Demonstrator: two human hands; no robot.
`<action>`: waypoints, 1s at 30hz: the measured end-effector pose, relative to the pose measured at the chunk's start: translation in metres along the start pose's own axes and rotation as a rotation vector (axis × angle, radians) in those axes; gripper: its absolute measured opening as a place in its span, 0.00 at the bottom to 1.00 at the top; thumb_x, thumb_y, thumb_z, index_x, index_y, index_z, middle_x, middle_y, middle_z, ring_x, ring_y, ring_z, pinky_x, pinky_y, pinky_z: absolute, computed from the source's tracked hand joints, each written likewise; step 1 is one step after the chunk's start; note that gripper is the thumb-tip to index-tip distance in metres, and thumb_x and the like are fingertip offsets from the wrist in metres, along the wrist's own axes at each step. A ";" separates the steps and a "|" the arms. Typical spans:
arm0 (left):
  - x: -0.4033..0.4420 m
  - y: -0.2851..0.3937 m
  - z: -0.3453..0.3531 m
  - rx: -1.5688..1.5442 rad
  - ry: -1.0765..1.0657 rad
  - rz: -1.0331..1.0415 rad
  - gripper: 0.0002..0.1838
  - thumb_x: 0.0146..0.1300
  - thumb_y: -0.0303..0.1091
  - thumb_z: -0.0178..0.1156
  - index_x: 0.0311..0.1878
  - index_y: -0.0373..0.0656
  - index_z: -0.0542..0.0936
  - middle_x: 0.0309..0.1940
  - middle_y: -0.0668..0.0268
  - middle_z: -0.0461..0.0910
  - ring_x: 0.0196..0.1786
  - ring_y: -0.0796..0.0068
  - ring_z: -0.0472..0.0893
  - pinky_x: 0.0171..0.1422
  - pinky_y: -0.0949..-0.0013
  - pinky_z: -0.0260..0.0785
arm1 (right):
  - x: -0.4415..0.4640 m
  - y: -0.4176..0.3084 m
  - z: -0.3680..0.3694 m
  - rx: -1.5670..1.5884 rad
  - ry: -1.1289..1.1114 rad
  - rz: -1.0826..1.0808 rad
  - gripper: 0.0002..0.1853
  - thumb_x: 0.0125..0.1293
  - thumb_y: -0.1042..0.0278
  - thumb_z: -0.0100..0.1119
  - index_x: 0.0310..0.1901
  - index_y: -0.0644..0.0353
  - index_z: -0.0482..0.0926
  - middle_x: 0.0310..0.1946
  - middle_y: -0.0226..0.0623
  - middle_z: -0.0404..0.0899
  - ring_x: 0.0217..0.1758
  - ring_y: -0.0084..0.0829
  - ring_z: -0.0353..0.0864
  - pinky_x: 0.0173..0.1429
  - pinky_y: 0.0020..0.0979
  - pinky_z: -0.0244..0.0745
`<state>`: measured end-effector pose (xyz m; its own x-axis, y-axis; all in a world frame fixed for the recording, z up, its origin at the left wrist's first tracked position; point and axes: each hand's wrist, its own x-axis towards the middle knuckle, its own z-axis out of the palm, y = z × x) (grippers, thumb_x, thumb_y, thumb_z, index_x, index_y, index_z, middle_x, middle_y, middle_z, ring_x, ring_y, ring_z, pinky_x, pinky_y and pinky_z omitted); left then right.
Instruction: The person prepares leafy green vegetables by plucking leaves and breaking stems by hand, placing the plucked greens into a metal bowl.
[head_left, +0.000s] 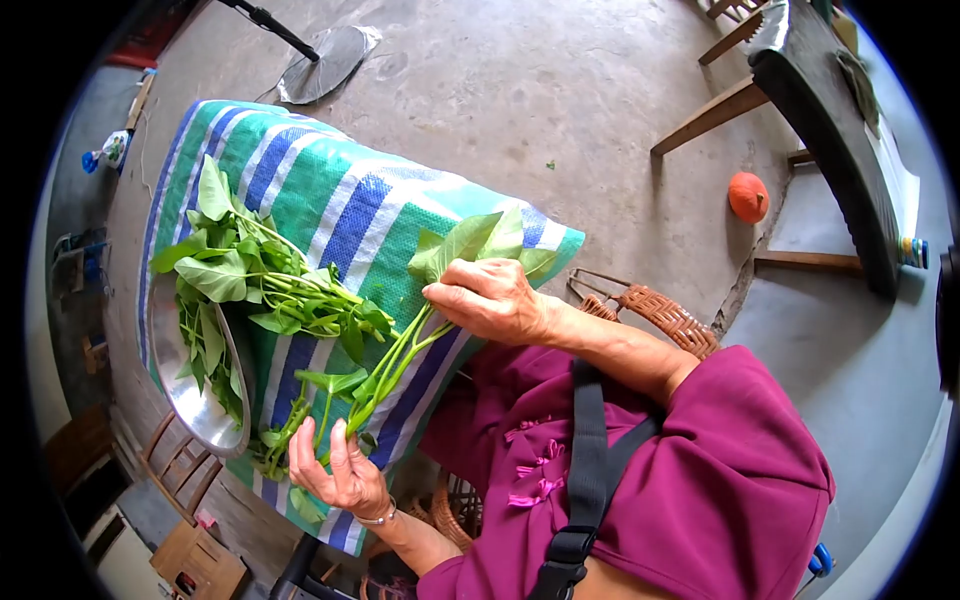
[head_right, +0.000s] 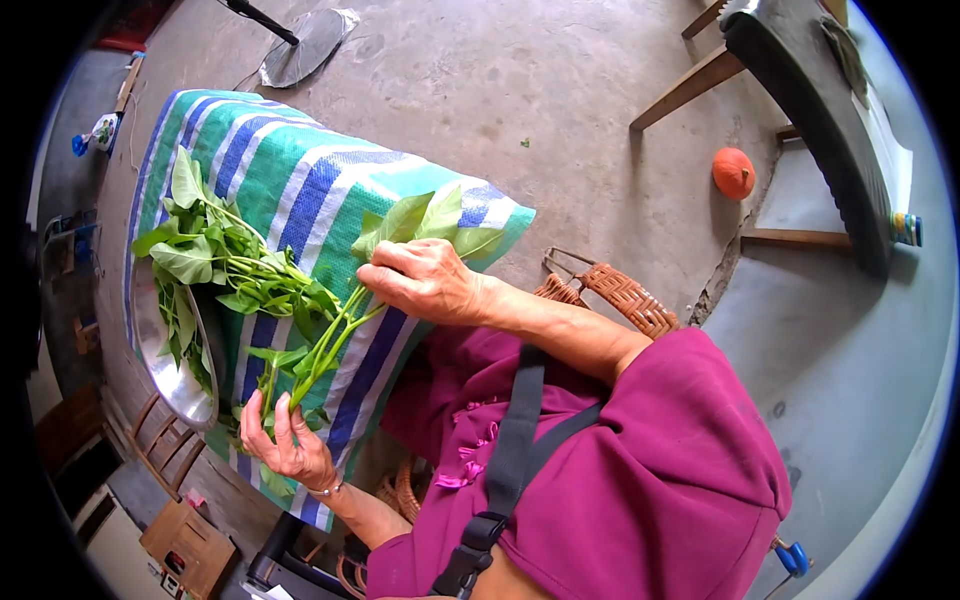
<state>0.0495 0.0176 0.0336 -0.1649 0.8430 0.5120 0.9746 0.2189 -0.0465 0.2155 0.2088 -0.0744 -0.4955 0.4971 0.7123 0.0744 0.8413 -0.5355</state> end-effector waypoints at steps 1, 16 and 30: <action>0.000 0.000 0.000 0.002 -0.002 -0.004 0.07 0.60 0.37 0.60 0.38 0.47 0.82 0.46 0.59 0.77 0.47 0.56 0.75 0.49 0.58 0.65 | 0.001 0.000 -0.003 -0.004 -0.028 0.006 0.15 0.44 0.74 0.62 0.37 0.60 0.75 0.27 0.32 0.68 0.24 0.28 0.74 0.24 0.28 0.70; 0.002 0.009 0.006 -0.040 -0.025 -0.066 0.08 0.57 0.38 0.62 0.37 0.48 0.82 0.43 0.64 0.77 0.46 0.60 0.76 0.49 0.60 0.65 | 0.039 0.039 -0.012 0.203 0.241 0.274 0.06 0.51 0.79 0.53 0.32 0.63 0.77 0.22 0.35 0.73 0.23 0.25 0.76 0.24 0.26 0.69; 0.011 0.011 0.003 -0.162 -0.015 -0.153 0.11 0.47 0.27 0.67 0.37 0.46 0.83 0.46 0.61 0.77 0.50 0.58 0.74 0.55 0.58 0.64 | 0.108 -0.021 -0.025 0.145 -0.588 -0.422 0.09 0.50 0.70 0.54 0.32 0.63 0.68 0.26 0.38 0.67 0.27 0.36 0.76 0.26 0.35 0.72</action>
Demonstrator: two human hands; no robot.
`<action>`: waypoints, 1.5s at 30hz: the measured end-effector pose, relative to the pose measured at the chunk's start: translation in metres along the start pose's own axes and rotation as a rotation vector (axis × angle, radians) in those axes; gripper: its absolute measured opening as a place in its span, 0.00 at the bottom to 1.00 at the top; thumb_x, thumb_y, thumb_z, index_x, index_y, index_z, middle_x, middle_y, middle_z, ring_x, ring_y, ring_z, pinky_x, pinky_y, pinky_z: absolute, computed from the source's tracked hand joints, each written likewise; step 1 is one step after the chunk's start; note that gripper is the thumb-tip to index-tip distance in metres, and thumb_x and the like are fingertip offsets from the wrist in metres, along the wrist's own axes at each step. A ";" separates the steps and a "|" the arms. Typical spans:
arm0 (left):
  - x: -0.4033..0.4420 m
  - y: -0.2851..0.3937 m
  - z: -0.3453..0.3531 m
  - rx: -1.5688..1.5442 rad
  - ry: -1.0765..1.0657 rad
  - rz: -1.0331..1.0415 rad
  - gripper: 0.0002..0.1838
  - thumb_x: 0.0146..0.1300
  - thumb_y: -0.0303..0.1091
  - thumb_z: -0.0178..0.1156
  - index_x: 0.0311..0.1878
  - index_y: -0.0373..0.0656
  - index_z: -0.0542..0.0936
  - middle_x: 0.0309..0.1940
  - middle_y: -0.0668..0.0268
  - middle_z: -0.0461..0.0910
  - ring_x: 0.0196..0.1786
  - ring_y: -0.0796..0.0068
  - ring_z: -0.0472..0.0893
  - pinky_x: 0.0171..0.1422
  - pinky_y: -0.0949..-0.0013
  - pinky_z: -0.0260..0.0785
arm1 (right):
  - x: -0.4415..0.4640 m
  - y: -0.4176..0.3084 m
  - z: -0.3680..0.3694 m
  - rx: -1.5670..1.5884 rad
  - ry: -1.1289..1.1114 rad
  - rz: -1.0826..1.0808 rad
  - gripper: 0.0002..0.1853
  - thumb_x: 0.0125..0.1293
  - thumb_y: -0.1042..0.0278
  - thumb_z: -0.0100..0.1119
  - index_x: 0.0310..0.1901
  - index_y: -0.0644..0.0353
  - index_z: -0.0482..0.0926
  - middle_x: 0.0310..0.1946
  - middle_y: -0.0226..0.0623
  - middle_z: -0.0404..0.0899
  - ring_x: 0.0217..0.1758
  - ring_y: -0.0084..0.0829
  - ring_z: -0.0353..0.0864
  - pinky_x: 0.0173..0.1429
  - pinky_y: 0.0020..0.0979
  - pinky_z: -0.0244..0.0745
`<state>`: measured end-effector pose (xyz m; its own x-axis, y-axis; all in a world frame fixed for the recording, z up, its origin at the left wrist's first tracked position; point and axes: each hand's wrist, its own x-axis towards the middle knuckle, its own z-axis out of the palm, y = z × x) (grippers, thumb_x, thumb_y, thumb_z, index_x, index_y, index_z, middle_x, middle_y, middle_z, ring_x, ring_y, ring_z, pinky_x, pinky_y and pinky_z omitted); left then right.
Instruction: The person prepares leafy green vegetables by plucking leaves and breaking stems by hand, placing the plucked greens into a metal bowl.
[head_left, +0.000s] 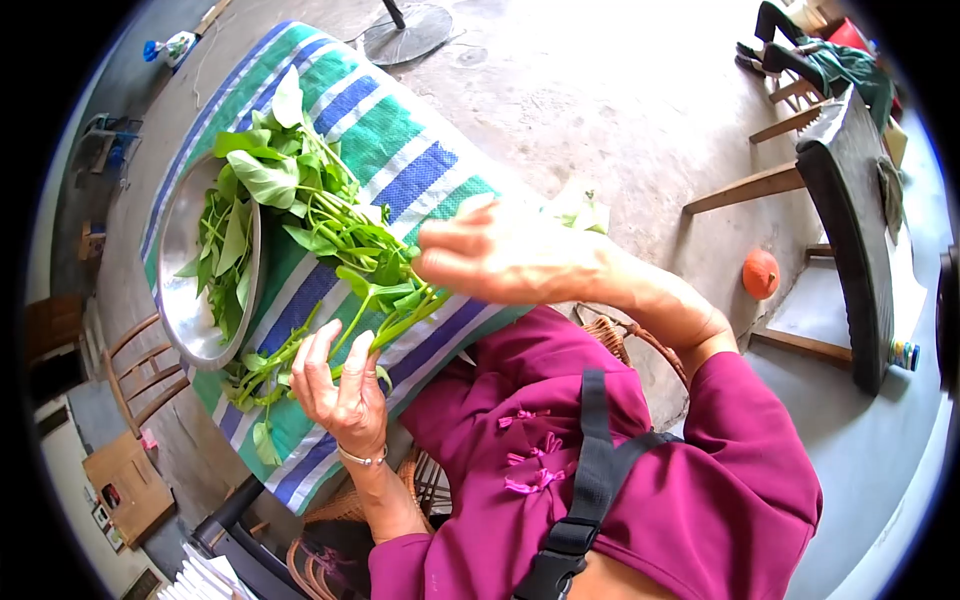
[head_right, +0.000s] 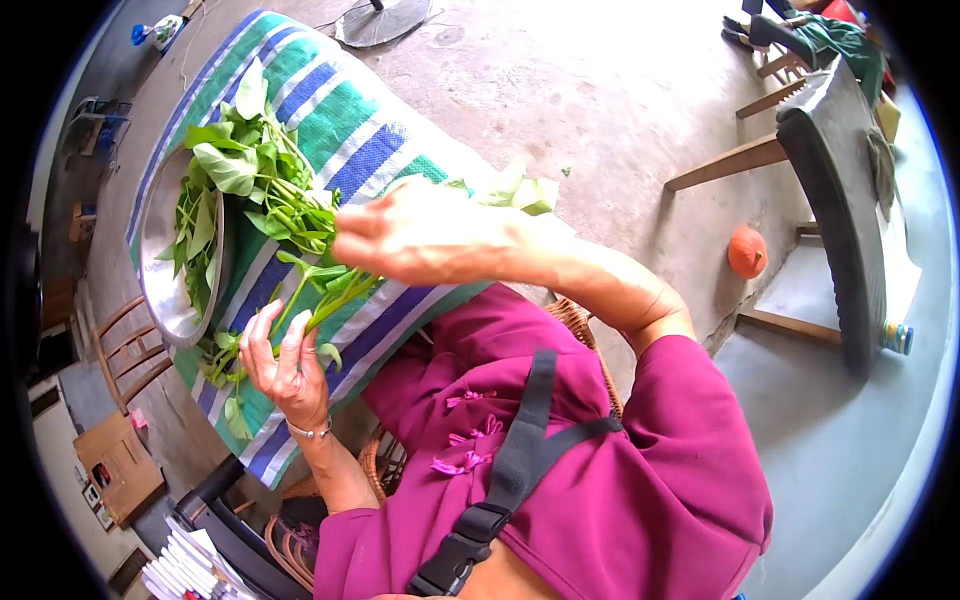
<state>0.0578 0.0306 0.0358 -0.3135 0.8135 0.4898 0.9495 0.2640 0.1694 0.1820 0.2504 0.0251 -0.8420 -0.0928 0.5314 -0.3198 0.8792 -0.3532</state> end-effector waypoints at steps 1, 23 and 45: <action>0.001 -0.003 0.000 0.046 0.016 0.032 0.11 0.48 0.35 0.67 0.38 0.50 0.84 0.45 0.65 0.77 0.48 0.62 0.75 0.50 0.61 0.64 | 0.004 -0.004 0.006 -0.035 -0.065 -0.049 0.08 0.50 0.69 0.54 0.30 0.62 0.69 0.26 0.37 0.67 0.26 0.34 0.75 0.26 0.34 0.71; -0.010 -0.008 -0.004 -0.031 0.067 -0.007 0.09 0.50 0.32 0.67 0.36 0.49 0.83 0.43 0.65 0.76 0.48 0.61 0.74 0.50 0.61 0.63 | -0.023 0.039 -0.027 0.526 0.614 0.706 0.07 0.65 0.72 0.46 0.34 0.61 0.76 0.26 0.30 0.75 0.26 0.21 0.74 0.28 0.26 0.71; -0.011 -0.009 -0.028 0.059 0.221 0.198 0.04 0.55 0.28 0.60 0.34 0.42 0.82 0.44 0.61 0.77 0.49 0.60 0.76 0.65 0.49 0.55 | -0.039 0.013 0.007 1.033 -0.560 0.348 0.12 0.58 0.66 0.60 0.39 0.66 0.81 0.30 0.41 0.83 0.33 0.29 0.81 0.37 0.28 0.74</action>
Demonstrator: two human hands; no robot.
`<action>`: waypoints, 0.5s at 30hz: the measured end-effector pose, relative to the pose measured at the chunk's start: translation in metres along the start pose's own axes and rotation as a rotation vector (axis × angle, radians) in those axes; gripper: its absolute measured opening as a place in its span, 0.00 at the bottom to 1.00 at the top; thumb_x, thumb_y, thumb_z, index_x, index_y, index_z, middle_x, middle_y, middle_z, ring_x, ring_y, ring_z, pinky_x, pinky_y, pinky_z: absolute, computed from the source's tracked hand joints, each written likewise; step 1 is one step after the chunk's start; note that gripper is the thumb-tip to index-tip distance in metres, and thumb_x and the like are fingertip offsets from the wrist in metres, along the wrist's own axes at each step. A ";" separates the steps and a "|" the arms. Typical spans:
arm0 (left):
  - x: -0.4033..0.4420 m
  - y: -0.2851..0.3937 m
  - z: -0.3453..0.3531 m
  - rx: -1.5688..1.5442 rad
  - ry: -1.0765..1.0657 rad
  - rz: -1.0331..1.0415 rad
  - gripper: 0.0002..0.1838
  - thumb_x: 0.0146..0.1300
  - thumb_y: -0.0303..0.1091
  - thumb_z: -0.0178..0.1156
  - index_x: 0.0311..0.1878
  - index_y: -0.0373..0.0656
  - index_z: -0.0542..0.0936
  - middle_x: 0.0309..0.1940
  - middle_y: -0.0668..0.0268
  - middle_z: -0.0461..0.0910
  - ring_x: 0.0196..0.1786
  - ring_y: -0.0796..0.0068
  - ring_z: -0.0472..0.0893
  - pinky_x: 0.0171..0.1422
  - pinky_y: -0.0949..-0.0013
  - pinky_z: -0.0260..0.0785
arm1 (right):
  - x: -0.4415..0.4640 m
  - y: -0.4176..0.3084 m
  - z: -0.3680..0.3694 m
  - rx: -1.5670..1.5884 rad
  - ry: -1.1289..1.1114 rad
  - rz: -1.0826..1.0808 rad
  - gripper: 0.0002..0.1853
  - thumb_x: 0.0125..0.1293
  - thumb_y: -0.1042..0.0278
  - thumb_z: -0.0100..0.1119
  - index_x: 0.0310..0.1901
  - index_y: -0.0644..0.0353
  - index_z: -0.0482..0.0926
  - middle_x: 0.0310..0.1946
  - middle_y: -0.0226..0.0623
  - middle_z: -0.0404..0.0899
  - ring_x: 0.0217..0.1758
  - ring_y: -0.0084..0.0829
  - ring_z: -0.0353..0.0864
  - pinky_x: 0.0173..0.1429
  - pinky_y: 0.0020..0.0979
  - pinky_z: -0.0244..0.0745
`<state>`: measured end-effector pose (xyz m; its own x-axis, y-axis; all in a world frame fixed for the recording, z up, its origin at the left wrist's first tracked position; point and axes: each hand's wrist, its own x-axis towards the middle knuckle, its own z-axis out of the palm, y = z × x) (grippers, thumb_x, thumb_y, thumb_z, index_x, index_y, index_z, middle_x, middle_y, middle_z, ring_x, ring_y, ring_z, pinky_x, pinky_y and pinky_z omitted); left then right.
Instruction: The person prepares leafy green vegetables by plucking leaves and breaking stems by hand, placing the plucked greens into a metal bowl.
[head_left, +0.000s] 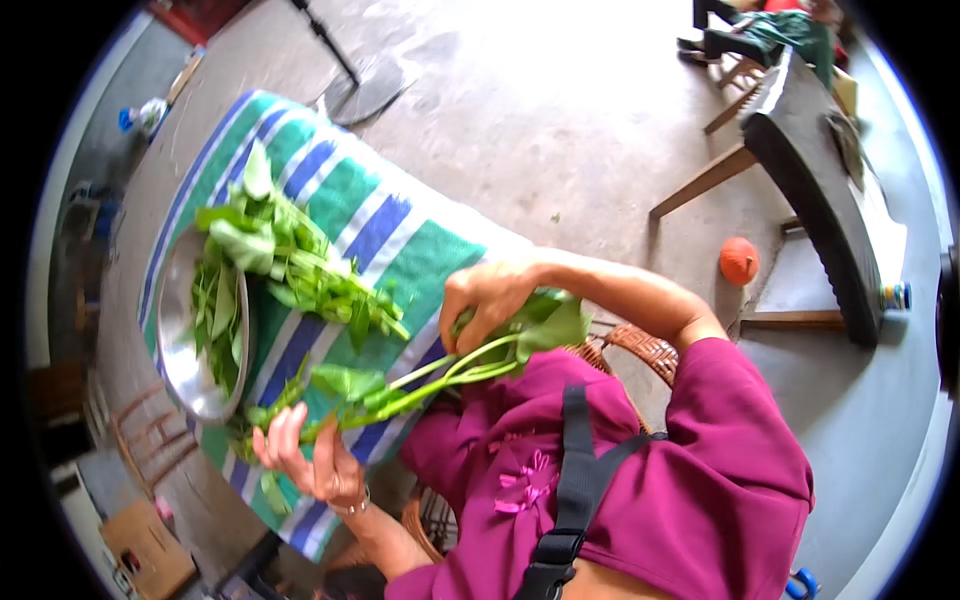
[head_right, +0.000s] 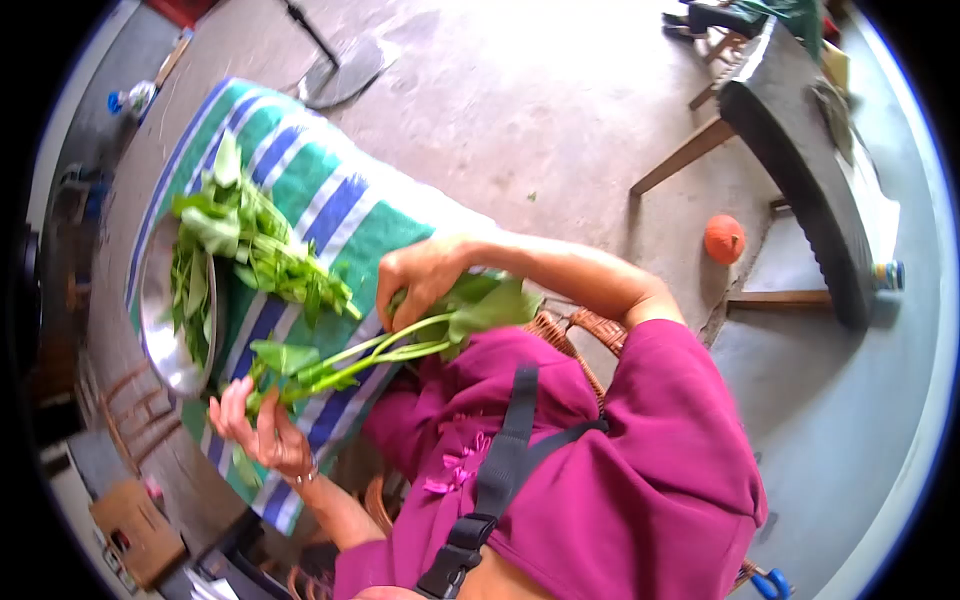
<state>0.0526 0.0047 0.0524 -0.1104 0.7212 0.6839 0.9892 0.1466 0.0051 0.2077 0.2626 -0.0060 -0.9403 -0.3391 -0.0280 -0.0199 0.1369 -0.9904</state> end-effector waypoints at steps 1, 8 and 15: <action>0.001 0.000 0.002 -0.015 0.019 0.014 0.04 0.56 0.28 0.59 0.34 0.42 0.82 0.44 0.60 0.77 0.49 0.59 0.76 0.65 0.48 0.55 | 0.000 0.005 0.003 0.011 -0.016 0.000 0.11 0.58 0.66 0.60 0.38 0.66 0.81 0.29 0.41 0.82 0.33 0.29 0.81 0.37 0.29 0.74; 0.006 -0.001 0.013 -0.027 -0.014 0.029 0.04 0.57 0.25 0.58 0.33 0.39 0.80 0.48 0.59 0.74 0.54 0.55 0.72 0.66 0.44 0.53 | -0.008 0.020 0.017 -0.093 0.016 -0.175 0.09 0.57 0.69 0.61 0.33 0.68 0.81 0.23 0.42 0.79 0.27 0.28 0.77 0.32 0.31 0.69; 0.003 -0.003 0.023 -0.019 0.092 0.013 0.13 0.66 0.43 0.52 0.33 0.47 0.79 0.40 0.63 0.79 0.43 0.61 0.77 0.55 0.50 0.61 | -0.025 0.021 0.022 -0.086 0.113 -0.115 0.10 0.56 0.69 0.61 0.34 0.68 0.81 0.23 0.42 0.79 0.27 0.28 0.77 0.32 0.30 0.70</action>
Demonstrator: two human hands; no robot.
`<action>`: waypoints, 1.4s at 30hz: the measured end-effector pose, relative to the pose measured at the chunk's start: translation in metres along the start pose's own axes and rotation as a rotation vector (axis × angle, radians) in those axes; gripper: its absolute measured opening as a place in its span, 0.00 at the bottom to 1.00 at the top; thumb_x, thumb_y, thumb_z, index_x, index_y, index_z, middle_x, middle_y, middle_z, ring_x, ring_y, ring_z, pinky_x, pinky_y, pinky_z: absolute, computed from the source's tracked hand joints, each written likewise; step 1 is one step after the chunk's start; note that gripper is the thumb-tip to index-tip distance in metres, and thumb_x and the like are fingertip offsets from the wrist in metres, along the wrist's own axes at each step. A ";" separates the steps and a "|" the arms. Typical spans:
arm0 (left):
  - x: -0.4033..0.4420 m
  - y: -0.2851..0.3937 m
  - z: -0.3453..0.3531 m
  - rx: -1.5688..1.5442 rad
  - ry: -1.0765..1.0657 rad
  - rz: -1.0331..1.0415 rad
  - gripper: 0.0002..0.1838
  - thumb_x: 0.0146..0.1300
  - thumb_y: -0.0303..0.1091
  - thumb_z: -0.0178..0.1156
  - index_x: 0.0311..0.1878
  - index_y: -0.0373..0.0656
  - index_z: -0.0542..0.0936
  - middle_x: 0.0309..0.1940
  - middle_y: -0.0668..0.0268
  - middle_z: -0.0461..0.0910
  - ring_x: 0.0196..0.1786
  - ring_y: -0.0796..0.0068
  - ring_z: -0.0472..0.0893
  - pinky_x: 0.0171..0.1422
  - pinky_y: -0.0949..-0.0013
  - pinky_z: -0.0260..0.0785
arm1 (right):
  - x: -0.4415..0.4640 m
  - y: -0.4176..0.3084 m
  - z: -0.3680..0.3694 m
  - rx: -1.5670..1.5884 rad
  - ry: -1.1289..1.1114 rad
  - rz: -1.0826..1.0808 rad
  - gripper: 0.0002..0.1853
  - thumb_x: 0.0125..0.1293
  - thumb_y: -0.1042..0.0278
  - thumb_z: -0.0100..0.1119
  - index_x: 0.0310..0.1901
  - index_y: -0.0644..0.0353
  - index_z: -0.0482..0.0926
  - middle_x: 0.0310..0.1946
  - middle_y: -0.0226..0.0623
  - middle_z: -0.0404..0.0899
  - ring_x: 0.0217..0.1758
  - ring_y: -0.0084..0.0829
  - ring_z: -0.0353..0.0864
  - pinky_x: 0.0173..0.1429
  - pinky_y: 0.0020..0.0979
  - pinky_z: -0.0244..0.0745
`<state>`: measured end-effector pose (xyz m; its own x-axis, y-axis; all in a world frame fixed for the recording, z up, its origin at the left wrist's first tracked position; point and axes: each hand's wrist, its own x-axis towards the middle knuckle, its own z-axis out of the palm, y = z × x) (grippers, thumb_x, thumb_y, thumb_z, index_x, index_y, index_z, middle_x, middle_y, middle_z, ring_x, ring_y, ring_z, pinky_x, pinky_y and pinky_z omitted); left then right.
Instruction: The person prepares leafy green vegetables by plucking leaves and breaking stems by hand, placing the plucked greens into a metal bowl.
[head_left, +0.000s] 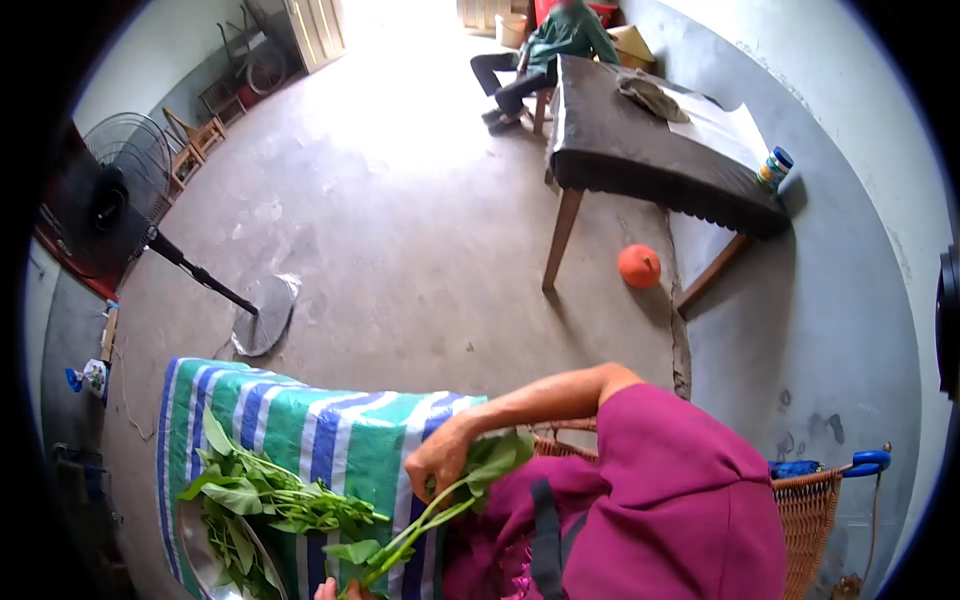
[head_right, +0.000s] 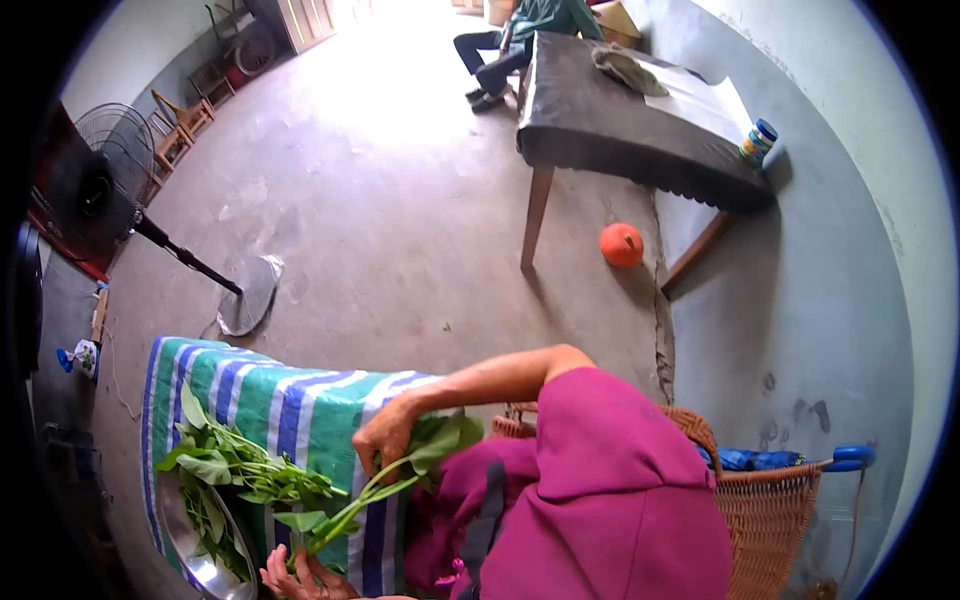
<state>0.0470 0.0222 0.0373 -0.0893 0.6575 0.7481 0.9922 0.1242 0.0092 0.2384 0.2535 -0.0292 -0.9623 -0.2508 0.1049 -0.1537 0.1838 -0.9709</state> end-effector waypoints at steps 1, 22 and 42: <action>0.009 0.007 -0.002 -0.038 0.004 0.041 0.12 0.65 0.42 0.53 0.32 0.47 0.80 0.40 0.63 0.79 0.43 0.61 0.77 0.54 0.50 0.61 | -0.002 0.001 -0.001 -0.002 -0.014 0.002 0.09 0.57 0.70 0.61 0.34 0.69 0.81 0.23 0.42 0.79 0.27 0.28 0.77 0.32 0.30 0.70; 0.001 0.010 -0.002 -0.054 -0.035 -0.010 0.11 0.65 0.43 0.54 0.31 0.49 0.79 0.40 0.62 0.79 0.43 0.61 0.77 0.56 0.48 0.60 | -0.003 0.007 0.014 0.027 0.106 0.062 0.10 0.51 0.70 0.60 0.33 0.68 0.81 0.23 0.42 0.80 0.28 0.31 0.78 0.32 0.32 0.71; -0.008 0.015 -0.013 -0.012 -0.263 -0.085 0.04 0.54 0.23 0.58 0.33 0.39 0.80 0.51 0.59 0.72 0.58 0.54 0.69 0.67 0.44 0.52 | -0.003 -0.001 0.017 -0.108 0.325 0.153 0.09 0.47 0.70 0.54 0.28 0.65 0.80 0.21 0.43 0.78 0.26 0.37 0.78 0.31 0.36 0.70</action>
<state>0.0638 0.0088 0.0404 -0.1899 0.8155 0.5467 0.9811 0.1794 0.0731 0.2456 0.2380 -0.0325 -0.9943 0.0987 0.0403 -0.0090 0.2993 -0.9541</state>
